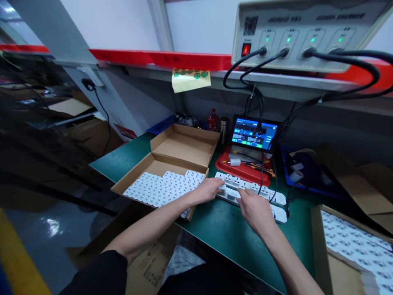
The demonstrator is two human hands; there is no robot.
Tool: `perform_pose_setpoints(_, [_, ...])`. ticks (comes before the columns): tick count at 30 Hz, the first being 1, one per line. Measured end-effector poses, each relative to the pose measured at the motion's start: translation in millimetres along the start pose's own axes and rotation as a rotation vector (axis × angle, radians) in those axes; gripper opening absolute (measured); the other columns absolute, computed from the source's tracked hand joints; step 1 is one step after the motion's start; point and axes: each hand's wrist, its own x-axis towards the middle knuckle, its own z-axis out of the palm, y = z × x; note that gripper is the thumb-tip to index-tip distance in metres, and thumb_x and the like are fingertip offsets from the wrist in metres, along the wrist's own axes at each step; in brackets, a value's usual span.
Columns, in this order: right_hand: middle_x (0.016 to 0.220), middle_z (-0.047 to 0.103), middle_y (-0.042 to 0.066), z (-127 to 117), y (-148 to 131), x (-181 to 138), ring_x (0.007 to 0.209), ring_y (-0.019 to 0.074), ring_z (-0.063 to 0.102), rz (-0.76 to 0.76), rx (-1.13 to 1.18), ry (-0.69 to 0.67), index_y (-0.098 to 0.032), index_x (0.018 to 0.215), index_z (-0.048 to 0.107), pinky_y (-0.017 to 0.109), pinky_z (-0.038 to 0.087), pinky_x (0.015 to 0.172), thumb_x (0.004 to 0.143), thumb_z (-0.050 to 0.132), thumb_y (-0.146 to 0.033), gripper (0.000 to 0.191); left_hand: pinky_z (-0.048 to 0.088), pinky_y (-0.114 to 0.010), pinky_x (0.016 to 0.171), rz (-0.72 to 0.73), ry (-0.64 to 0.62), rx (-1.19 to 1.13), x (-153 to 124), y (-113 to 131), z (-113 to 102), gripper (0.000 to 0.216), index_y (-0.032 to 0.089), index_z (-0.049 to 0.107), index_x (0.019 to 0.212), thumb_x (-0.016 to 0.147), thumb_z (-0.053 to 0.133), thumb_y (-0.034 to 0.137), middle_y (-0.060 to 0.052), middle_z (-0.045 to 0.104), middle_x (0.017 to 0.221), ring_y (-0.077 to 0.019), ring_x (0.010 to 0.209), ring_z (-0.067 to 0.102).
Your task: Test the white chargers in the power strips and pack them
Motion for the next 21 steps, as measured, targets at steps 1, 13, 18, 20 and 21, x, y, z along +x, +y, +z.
perform_pose_setpoints(1, [0.127, 0.077, 0.013, -0.7, 9.9, -8.7, 0.093, 0.03, 0.077, 0.005, 0.017, 0.033, -0.024, 0.137, 0.069, 0.036, 0.052, 0.071, 0.112, 0.048, -0.036, 0.035, 0.057, -0.039, 0.102, 0.002, -0.019, 0.012, 1.9, 0.6, 2.5, 0.025, 0.02, 0.07, 0.126, 0.101, 0.068, 0.02, -0.013, 0.075, 0.132, -0.032, 0.124, 0.072])
perform_pose_setpoints(13, [0.093, 0.081, 0.006, 21.5, 111.2, -56.2, 0.085, 0.0283, 0.076, 0.269, 0.415, 0.09, -0.027, 0.098, 0.076, 0.034, 0.048, 0.071, 0.098, 0.056, -0.056, 0.035, 0.054, -0.041, 0.106, 0.154, 0.07, -0.003, 18.4, 31.2, -1.2, 0.029, 0.018, 0.078, 0.122, 0.1, 0.077, 0.037, -0.013, 0.077, 0.12, -0.0326, 0.12, 0.07])
perform_pose_setpoints(18, [0.078, 0.076, 0.005, 35.4, 106.4, -43.3, 0.073, 0.0256, 0.07, 0.212, 0.632, 0.164, -0.025, 0.087, 0.074, 0.035, 0.05, 0.071, 0.094, 0.059, -0.061, 0.04, 0.056, -0.038, 0.101, 0.223, 0.087, -0.089, 48.7, 92.9, 20.4, 0.028, 0.017, 0.078, 0.121, 0.103, 0.073, 0.038, -0.012, 0.079, 0.117, -0.031, 0.116, 0.072])
perform_pose_setpoints(20, [0.079, 0.077, 0.005, 35.7, 107.4, -43.8, 0.071, 0.0251, 0.069, 0.236, 0.656, 0.22, -0.024, 0.09, 0.075, 0.035, 0.05, 0.069, 0.094, 0.06, -0.064, 0.043, 0.056, -0.037, 0.097, 0.201, 0.048, -0.101, 59.0, 109.3, 27.9, 0.022, 0.017, 0.08, 0.11, 0.103, 0.071, 0.036, -0.012, 0.08, 0.114, -0.0308, 0.112, 0.073])
perform_pose_setpoints(21, [0.082, 0.078, 0.006, 34.7, 108.1, -44.7, 0.072, 0.0251, 0.07, 0.249, 0.668, 0.246, -0.024, 0.093, 0.075, 0.035, 0.051, 0.07, 0.095, 0.061, -0.065, 0.044, 0.056, -0.036, 0.095, 0.186, 0.035, -0.112, 62.6, 113.9, 29.9, 0.02, 0.017, 0.08, 0.104, 0.103, 0.071, 0.035, -0.012, 0.08, 0.111, -0.0303, 0.11, 0.074])
